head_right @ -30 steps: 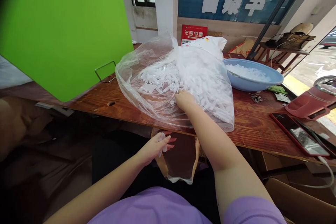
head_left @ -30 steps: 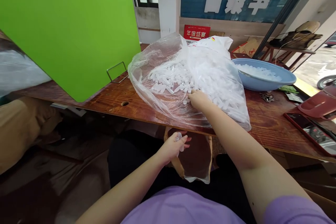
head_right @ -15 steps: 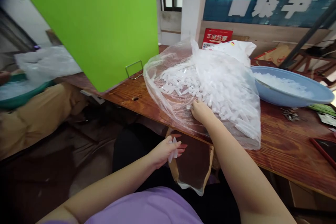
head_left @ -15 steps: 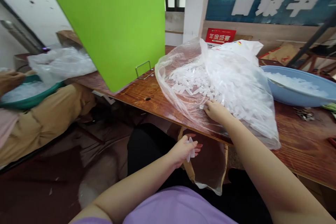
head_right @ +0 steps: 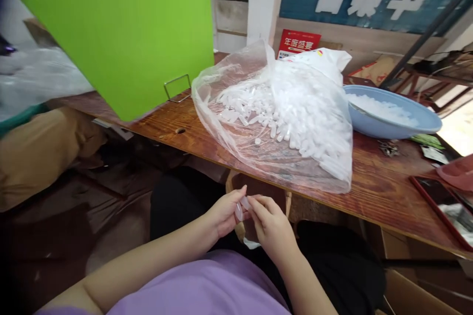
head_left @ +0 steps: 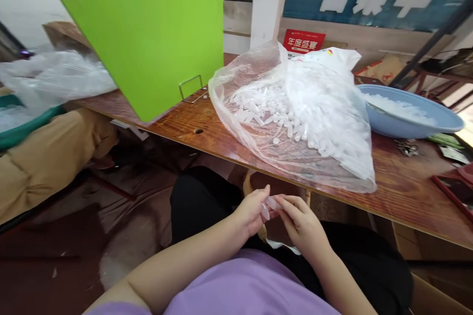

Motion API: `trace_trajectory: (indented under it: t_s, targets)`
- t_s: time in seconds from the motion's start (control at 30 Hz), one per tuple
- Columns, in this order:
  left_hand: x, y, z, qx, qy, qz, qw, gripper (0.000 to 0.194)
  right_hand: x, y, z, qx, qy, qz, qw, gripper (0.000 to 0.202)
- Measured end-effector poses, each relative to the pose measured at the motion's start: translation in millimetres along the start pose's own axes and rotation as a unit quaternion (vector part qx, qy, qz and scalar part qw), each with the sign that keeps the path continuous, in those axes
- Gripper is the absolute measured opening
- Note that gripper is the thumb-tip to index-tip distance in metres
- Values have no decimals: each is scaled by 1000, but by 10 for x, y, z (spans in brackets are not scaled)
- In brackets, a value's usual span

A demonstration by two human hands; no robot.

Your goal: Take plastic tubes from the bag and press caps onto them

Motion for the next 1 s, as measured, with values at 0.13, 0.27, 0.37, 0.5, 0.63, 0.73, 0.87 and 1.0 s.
trace_trajectory:
  t_s: [0.13, 0.27, 0.37, 0.5, 0.63, 0.73, 0.87, 1.0]
  targets:
    - [-8, 5, 9, -2, 2, 8, 1000, 20, 50, -11, -14, -8, 11, 12, 1000, 35]
    - [6, -1, -1, -1, -6, -4, 1000, 18, 99, -72, -54, 36, -30, -1, 999, 38]
    - [34, -31, -2, -5, -19, -13, 1000, 18, 114, -125, -49, 33, -43, -6, 999, 35]
    - [71, -71, -20, -34, -82, -12, 996, 21, 72, -136, -64, -63, -194, -8, 979, 30]
    - [82, -78, -33, -62, -159, -2, 985, 27, 93, -193, -98, -132, -374, 62, 916, 53]
    - [62, -63, -11, -52, -151, -7, 987, 28, 94, -184, -86, -101, -319, 10, 942, 43]
    - [47, -71, 8, -51, -140, -1, 989, 27, 97, -253, -97, -112, -304, 29, 946, 38]
    - [56, -97, 9, -50, -132, 1, 990, 27, 85, -299, -101, -132, -343, 38, 929, 45]
Point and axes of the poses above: each hand's wrist, its own x-axis away from the middle knuckle, its own y-axis out of the back of the hand, z = x × y, the point moved 3 cm from there along -x, towards the middle knuckle, and after that the axes turned 8 degrees about -y, right-handed, at the moved point
